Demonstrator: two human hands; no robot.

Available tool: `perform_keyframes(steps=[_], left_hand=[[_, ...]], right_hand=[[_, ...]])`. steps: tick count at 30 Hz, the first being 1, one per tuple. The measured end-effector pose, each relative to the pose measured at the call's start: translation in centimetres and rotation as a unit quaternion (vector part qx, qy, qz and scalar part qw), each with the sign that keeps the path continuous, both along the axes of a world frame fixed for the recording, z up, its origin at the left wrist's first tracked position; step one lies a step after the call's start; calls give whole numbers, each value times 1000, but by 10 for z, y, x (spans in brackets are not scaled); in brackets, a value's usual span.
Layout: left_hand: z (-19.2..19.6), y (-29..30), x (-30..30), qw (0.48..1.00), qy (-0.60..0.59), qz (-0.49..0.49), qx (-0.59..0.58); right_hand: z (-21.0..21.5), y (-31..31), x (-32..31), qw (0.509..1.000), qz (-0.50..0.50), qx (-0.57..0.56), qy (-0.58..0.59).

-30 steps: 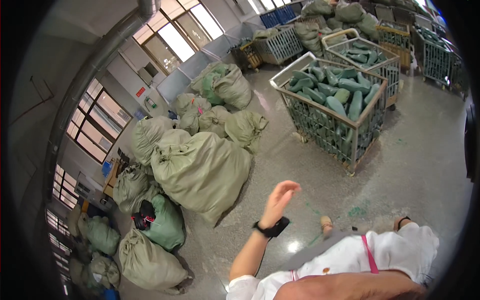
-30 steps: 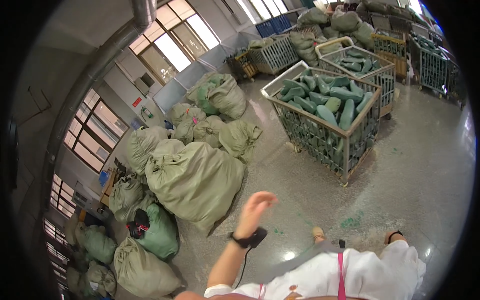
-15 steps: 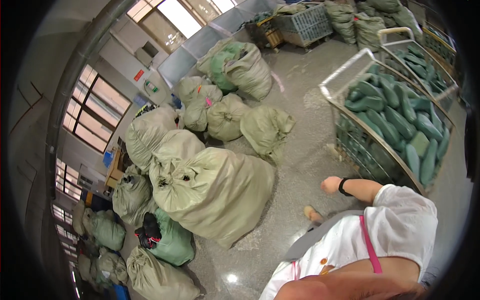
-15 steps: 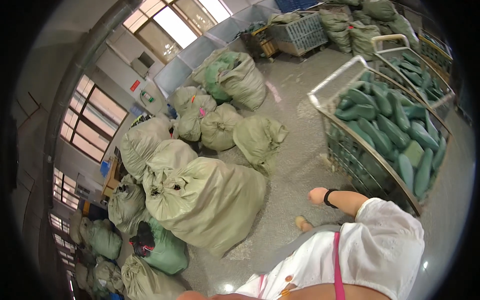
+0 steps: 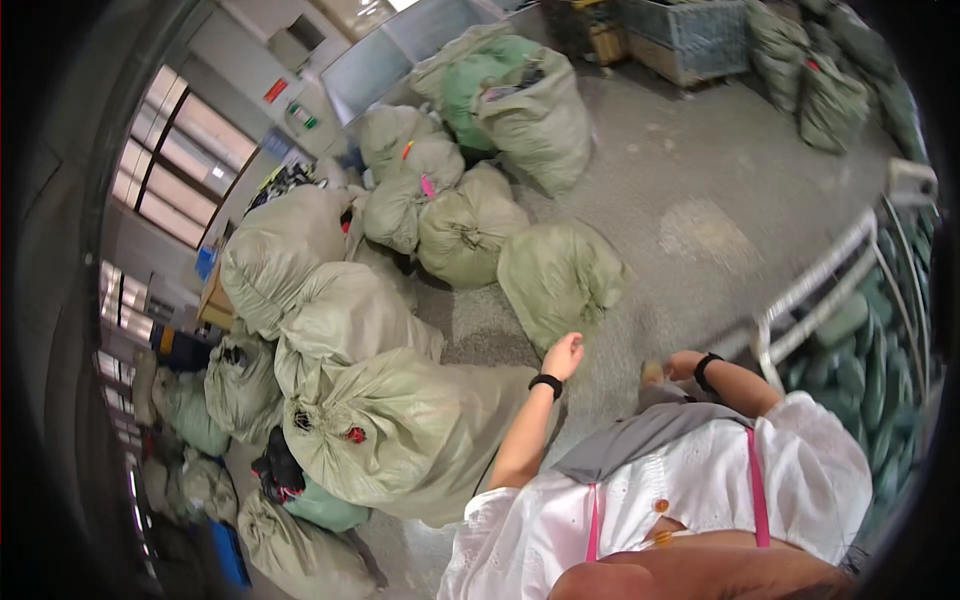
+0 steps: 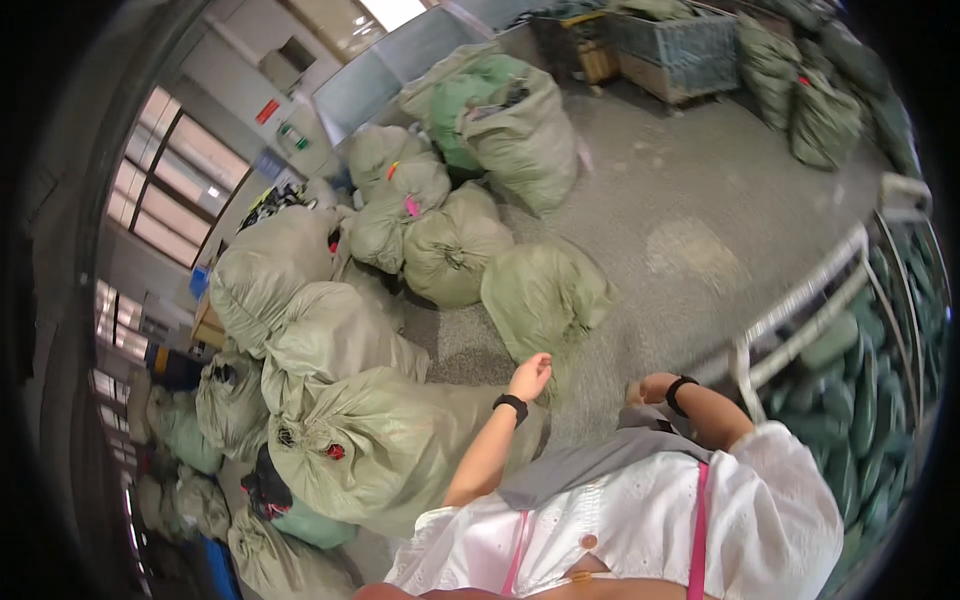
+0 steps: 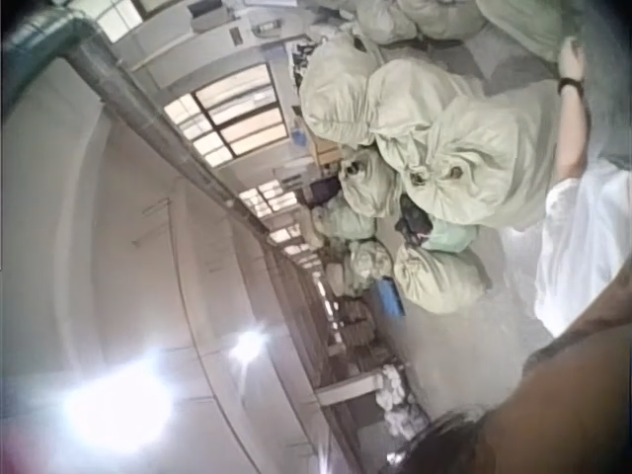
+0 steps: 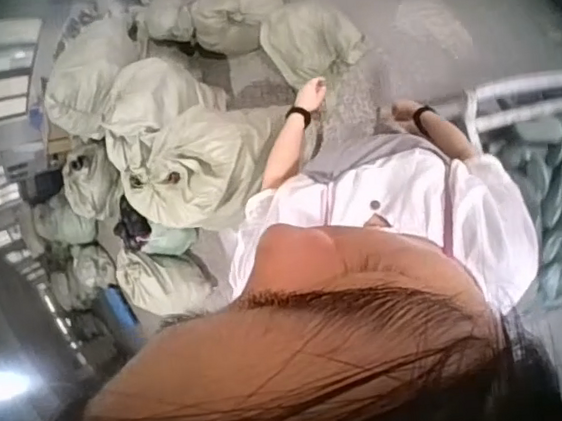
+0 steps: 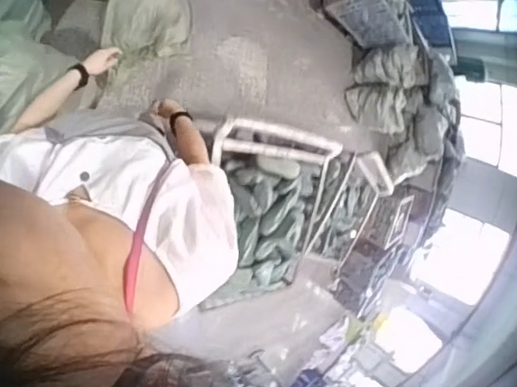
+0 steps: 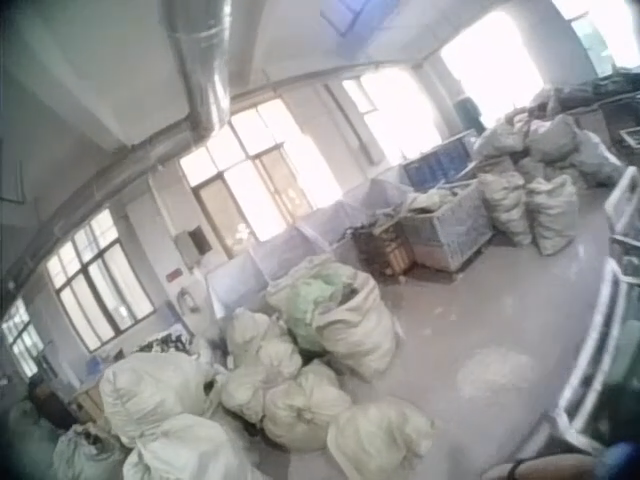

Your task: The recorder is seen counting and packing finished shoes into plastic bags at a factory workstation.

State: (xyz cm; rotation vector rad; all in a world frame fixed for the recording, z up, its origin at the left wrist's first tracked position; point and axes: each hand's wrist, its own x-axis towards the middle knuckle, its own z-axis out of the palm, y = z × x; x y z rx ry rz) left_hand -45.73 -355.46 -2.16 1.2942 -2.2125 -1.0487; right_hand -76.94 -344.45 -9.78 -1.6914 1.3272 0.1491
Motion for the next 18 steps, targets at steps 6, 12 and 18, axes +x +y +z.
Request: perform_keyframes(steps=[6,12,18], left_hand=[[-73,-51,-6,977,-51,69,195],[-175,-5,52,845,-379,22,376],[-186,-183,27,809,-342,300,372]], right_hand=[[22,-209,-90,982,10,-184,42],[-1,-411,-181,965,60,-252,46],[56,-514,-250,986,3,-52,161]])
